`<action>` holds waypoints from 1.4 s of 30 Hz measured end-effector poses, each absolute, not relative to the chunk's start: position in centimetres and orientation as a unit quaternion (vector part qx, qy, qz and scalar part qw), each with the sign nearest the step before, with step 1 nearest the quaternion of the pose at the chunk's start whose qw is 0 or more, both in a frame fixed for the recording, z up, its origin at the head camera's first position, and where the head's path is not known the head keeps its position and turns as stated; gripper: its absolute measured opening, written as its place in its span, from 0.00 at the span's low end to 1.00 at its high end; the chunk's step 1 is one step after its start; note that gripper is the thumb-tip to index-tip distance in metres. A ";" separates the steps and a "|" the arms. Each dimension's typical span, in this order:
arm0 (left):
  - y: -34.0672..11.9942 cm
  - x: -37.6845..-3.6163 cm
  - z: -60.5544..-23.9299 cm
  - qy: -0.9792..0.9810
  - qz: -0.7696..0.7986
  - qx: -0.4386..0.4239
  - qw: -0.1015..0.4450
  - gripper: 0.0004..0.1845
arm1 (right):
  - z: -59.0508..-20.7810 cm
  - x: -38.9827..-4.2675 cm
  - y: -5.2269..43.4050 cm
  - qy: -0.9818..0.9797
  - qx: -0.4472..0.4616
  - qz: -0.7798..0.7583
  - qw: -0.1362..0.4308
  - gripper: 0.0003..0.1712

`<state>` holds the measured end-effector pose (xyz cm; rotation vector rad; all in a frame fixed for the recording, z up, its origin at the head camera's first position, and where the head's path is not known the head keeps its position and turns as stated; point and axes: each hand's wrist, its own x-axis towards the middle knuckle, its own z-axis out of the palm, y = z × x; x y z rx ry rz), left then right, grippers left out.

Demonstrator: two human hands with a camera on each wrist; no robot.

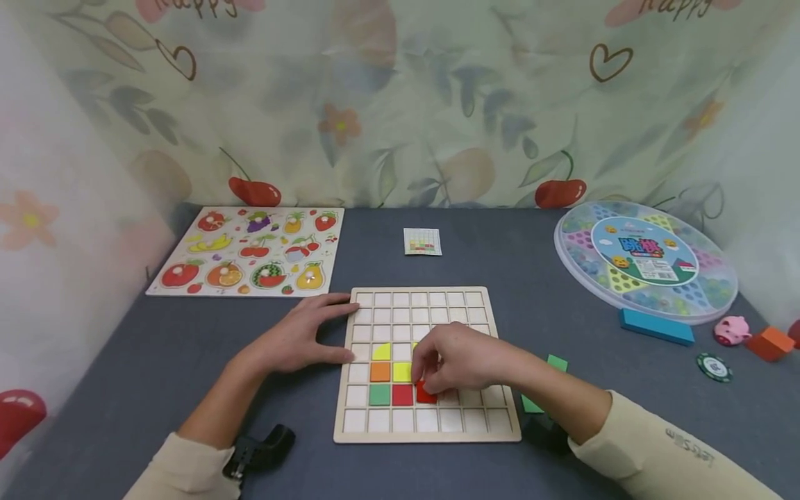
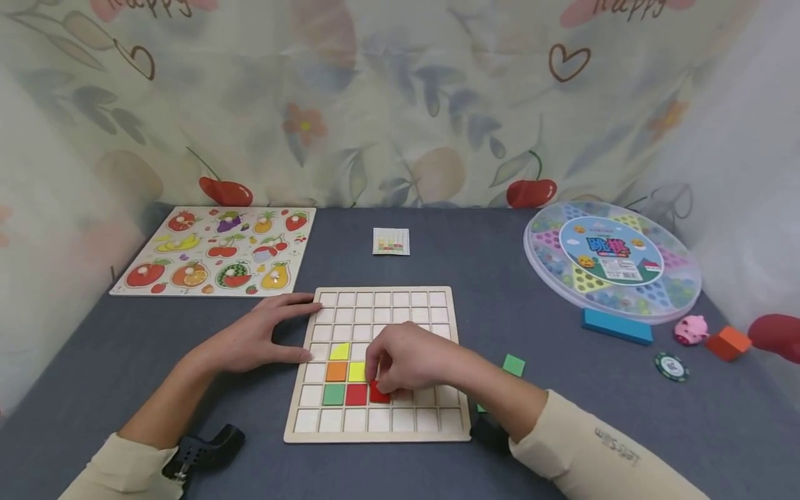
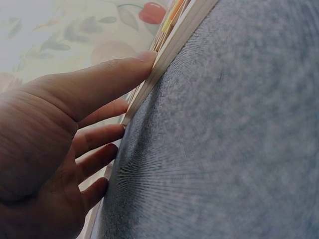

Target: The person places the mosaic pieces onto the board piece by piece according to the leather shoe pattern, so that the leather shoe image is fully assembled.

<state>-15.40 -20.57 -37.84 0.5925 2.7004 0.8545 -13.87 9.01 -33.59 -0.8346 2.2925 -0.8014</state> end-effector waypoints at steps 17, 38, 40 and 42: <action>-20.2 -15.8 -38.0 0.924 0.292 0.213 0.123 0.43 | -33.3 -13.0 9.4 0.882 -0.326 -0.245 0.237 0.11; -20.2 -15.6 -37.8 0.925 0.293 0.207 0.123 0.43 | -31.7 -13.4 18.5 0.858 -0.307 -0.315 0.267 0.08; -20.4 -15.5 -37.8 0.927 0.291 0.204 0.123 0.44 | -31.9 -13.3 19.3 0.857 -0.303 -0.317 0.270 0.09; -20.4 -15.5 -37.9 0.927 0.289 0.203 0.123 0.44 | -32.1 -13.2 20.2 0.859 -0.300 -0.315 0.271 0.09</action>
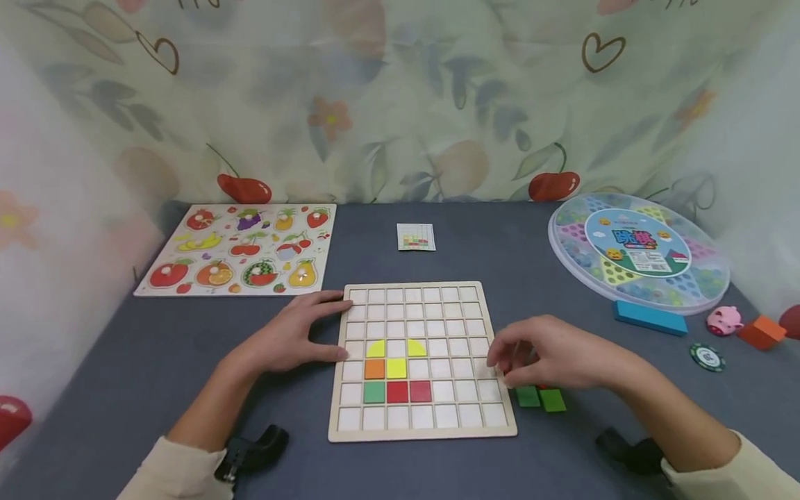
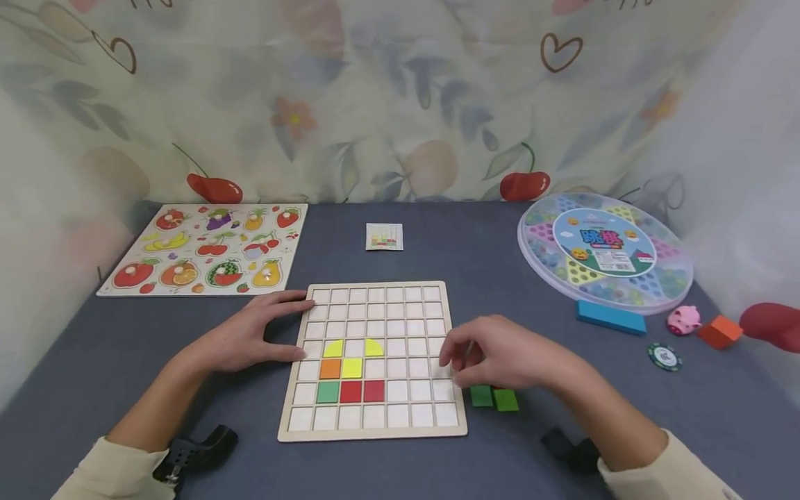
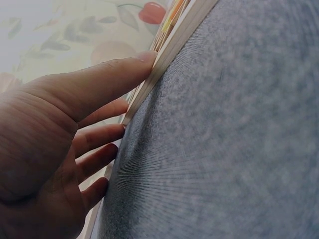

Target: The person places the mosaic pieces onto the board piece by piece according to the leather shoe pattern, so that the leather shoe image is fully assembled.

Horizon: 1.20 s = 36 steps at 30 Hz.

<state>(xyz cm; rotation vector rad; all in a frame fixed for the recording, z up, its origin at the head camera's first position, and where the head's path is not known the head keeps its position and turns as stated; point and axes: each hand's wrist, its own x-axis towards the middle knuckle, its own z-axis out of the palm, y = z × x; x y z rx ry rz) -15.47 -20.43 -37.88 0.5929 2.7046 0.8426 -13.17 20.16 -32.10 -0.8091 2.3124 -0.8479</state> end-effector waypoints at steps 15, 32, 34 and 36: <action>-20.9 -15.3 -37.6 0.929 0.287 0.197 0.124 0.43 | -33.9 -12.8 24.7 0.889 -0.272 -0.237 0.282 0.12; -20.6 -15.3 -37.9 0.926 0.293 0.204 0.123 0.43 | -34.6 -11.5 24.4 0.905 -0.259 -0.218 0.258 0.13; -20.7 -15.3 -37.9 0.925 0.295 0.204 0.123 0.43 | -34.3 -11.7 24.2 0.902 -0.251 -0.229 0.265 0.13; -20.6 -15.3 -37.8 0.924 0.297 0.207 0.122 0.43 | -34.0 -11.9 24.1 0.896 -0.247 -0.249 0.271 0.11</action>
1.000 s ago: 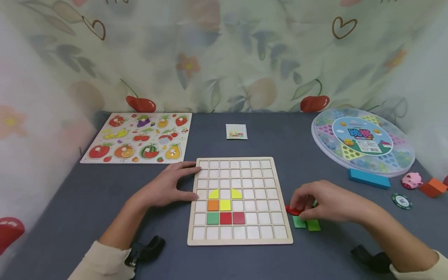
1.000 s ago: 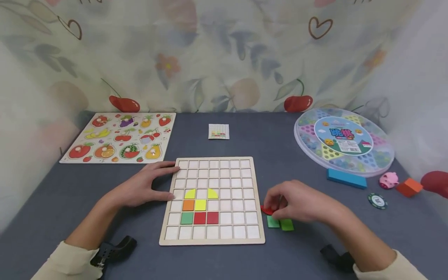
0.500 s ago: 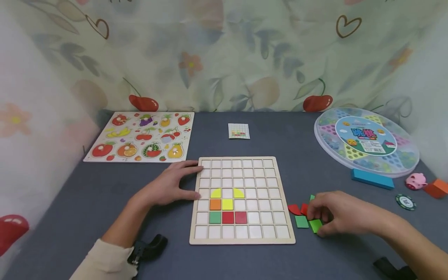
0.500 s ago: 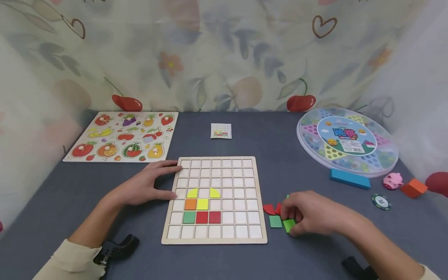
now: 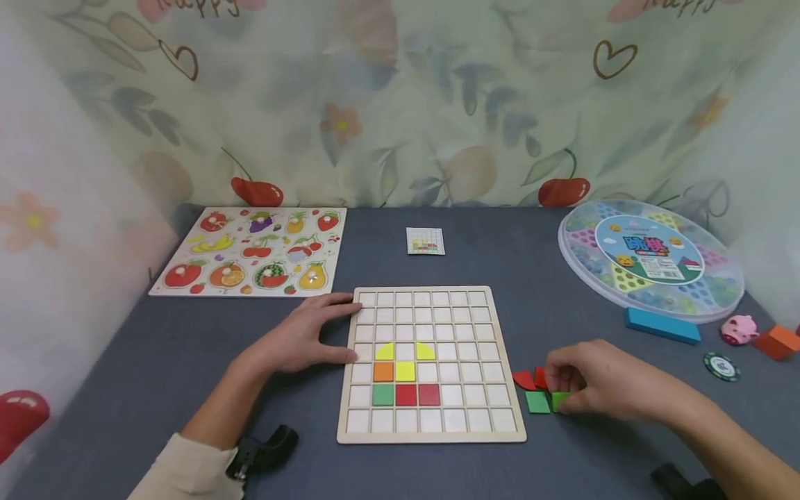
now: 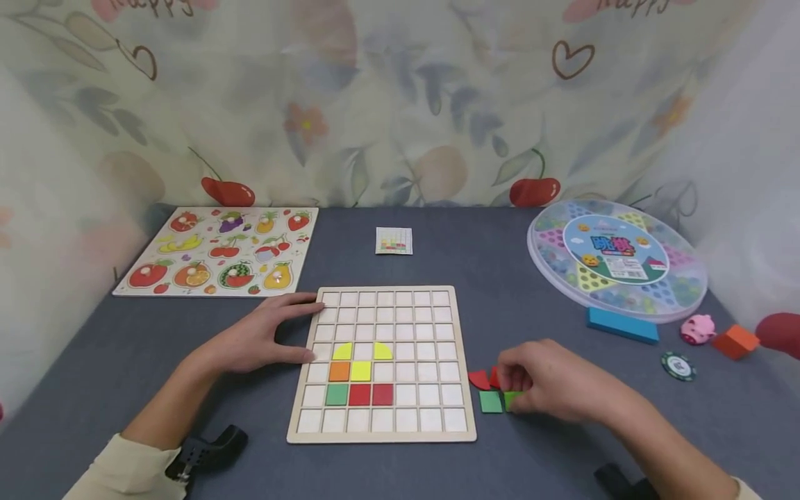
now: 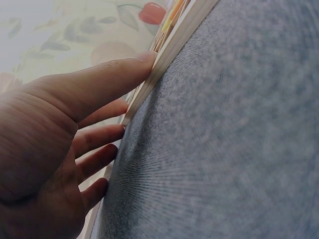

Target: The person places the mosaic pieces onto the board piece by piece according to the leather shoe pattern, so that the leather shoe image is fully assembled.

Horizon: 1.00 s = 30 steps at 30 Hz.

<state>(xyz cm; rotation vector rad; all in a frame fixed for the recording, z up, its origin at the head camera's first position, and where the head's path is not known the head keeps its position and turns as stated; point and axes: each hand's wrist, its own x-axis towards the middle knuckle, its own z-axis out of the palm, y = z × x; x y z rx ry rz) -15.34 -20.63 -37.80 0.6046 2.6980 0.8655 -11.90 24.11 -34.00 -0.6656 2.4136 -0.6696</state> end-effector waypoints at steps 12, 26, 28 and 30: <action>-20.7 -15.3 -37.8 0.924 0.299 0.206 0.124 0.42 | -32.7 -12.4 21.2 0.851 -0.228 -0.370 0.295 0.08; -20.6 -15.3 -37.9 0.924 0.296 0.204 0.127 0.42 | -33.6 -13.1 15.5 0.838 -0.254 -0.388 0.289 0.04; -20.6 -15.3 -37.9 0.924 0.298 0.203 0.126 0.42 | -33.8 -13.1 14.8 0.835 -0.265 -0.387 0.287 0.03; -20.6 -15.3 -37.9 0.924 0.299 0.201 0.125 0.42 | -34.1 -13.2 14.1 0.834 -0.279 -0.385 0.282 0.03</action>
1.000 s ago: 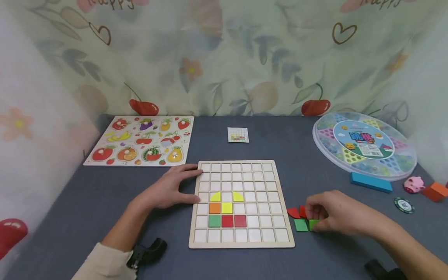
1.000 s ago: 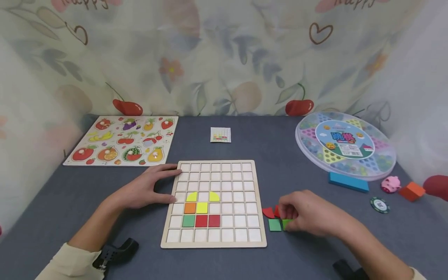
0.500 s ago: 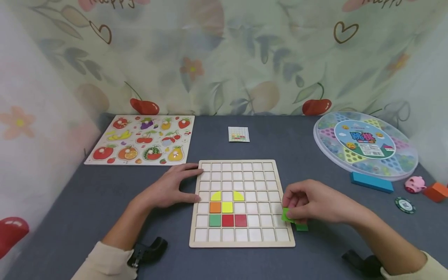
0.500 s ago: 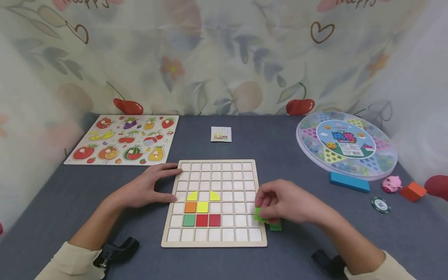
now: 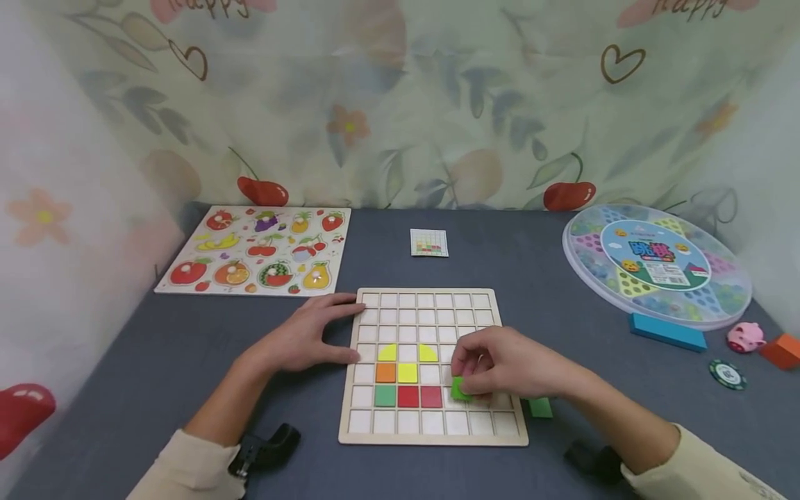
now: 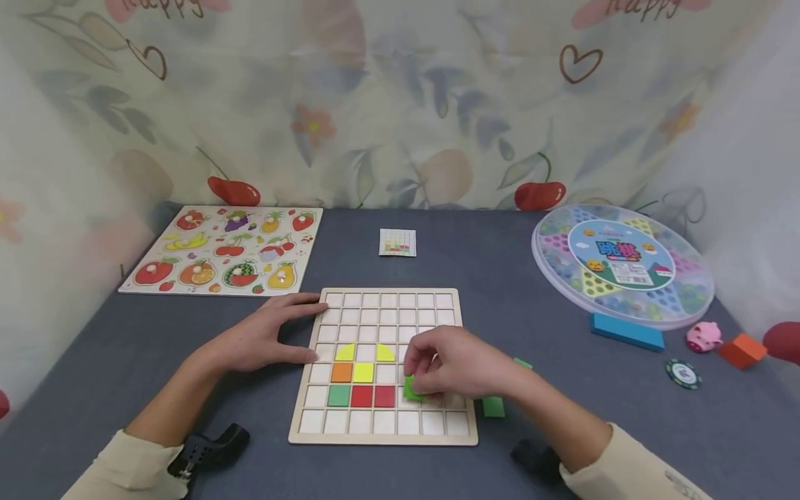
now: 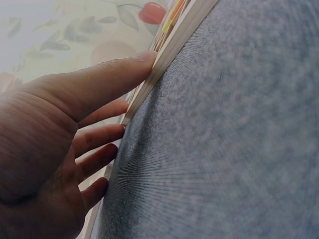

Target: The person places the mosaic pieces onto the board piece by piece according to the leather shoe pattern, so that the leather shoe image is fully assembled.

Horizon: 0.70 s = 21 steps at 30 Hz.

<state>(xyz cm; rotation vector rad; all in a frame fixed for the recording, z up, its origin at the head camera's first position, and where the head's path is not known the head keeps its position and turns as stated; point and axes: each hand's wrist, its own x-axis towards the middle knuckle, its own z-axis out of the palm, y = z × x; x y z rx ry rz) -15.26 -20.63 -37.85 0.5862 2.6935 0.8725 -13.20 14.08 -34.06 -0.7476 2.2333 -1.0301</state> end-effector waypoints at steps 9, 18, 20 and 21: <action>-20.7 -15.2 -37.8 0.924 0.300 0.201 0.123 0.42 | -34.3 -12.9 12.5 0.859 -0.295 -0.336 0.249 0.08; -20.7 -15.3 -37.9 0.925 0.296 0.205 0.122 0.42 | -34.2 -12.4 11.9 0.885 -0.300 -0.290 0.208 0.12; -20.7 -15.4 -37.9 0.925 0.295 0.207 0.121 0.42 | -34.3 -12.3 11.8 0.887 -0.302 -0.286 0.199 0.12; -20.7 -15.4 -38.0 0.925 0.295 0.208 0.120 0.42 | -34.3 -12.3 11.9 0.888 -0.302 -0.285 0.197 0.12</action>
